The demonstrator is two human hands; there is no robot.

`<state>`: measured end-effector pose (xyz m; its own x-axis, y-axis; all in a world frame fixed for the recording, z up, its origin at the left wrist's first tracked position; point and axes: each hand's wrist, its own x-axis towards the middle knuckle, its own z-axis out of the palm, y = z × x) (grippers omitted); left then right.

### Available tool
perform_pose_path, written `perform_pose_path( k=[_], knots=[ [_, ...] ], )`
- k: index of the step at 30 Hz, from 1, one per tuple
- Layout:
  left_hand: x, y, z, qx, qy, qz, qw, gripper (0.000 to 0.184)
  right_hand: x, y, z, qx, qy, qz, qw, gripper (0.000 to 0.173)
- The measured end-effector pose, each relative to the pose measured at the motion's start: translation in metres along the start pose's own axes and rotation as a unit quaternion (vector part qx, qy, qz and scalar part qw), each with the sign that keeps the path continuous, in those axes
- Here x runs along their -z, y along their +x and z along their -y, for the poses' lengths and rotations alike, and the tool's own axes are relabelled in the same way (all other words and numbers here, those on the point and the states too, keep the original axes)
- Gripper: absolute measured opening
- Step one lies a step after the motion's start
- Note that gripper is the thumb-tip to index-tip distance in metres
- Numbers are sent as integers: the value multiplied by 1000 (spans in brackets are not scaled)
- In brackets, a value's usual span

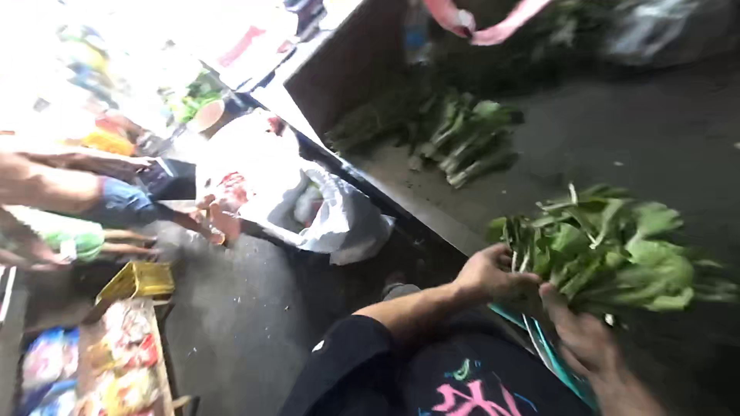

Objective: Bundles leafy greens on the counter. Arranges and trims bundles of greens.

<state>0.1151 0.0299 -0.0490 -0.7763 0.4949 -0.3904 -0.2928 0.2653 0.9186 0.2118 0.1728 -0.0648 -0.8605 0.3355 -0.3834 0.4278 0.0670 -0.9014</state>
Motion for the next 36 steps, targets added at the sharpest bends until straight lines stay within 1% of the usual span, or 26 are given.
perform_pose_path(
  k=[2,3,5,7,9,10,12,14,17,18,21,23,24,25,28,29,31,32,33,35,36],
  knots=[
    [-9,-8,8,-7,32,-16,999,38,3,-3,-2,-11,-49,-10,999,60],
    [-12,-15,15,-4,26,-26,999,35,2,-5,-4,-13,-76,-5,997,60],
    [-13,-29,26,18,5,-49,999,33,1,-7,-11,13,-129,46,990,59],
    [-12,-44,30,50,-20,-71,996,41,4,-8,-18,37,-151,107,982,44],
    [-9,-58,35,52,-26,-91,994,43,3,-8,-16,29,-109,161,981,39],
    [-7,-65,39,46,-24,-101,994,40,-1,-8,-15,18,-67,191,979,39],
    [-3,-78,46,47,-26,-125,991,34,-10,-6,-17,-10,1,246,969,31],
    [1,-88,53,48,-42,-152,986,31,-19,-8,-21,-22,18,284,958,30],
    [11,-102,56,33,-59,-181,981,28,-36,-22,-22,8,33,277,960,36],
    [16,-109,55,27,-61,-180,981,27,-43,-29,-21,15,41,270,962,35],
    [35,-131,57,12,-59,-164,985,30,-66,-48,-17,22,55,269,961,26],
    [55,-152,64,9,-57,-150,987,33,-86,-65,-9,25,21,299,954,15],
    [65,-164,69,11,-60,-141,988,35,-97,-74,-7,18,-6,304,953,13],
    [75,-176,76,17,-67,-131,989,37,-109,-84,-6,1,-33,291,956,12],
    [97,-209,119,56,-88,-109,989,48,-142,-106,-17,-75,-140,212,964,27],
    [105,-222,137,70,-82,-113,988,50,-155,-112,-22,-105,-167,192,961,27],
    [119,-253,165,88,-30,-130,987,47,-179,-126,-36,-153,-194,174,953,21],
    [121,-270,173,79,8,-125,989,44,-184,-136,-42,-181,-221,172,943,23],
    [121,-285,178,47,45,-115,991,41,-186,-144,-46,-206,-271,182,923,28],
    [123,-308,180,-76,120,-96,985,35,-195,-155,-42,-249,-385,242,855,44],
    [123,-316,180,-139,149,-83,976,33,-202,-161,-42,-255,-418,273,828,48]
  ],
)
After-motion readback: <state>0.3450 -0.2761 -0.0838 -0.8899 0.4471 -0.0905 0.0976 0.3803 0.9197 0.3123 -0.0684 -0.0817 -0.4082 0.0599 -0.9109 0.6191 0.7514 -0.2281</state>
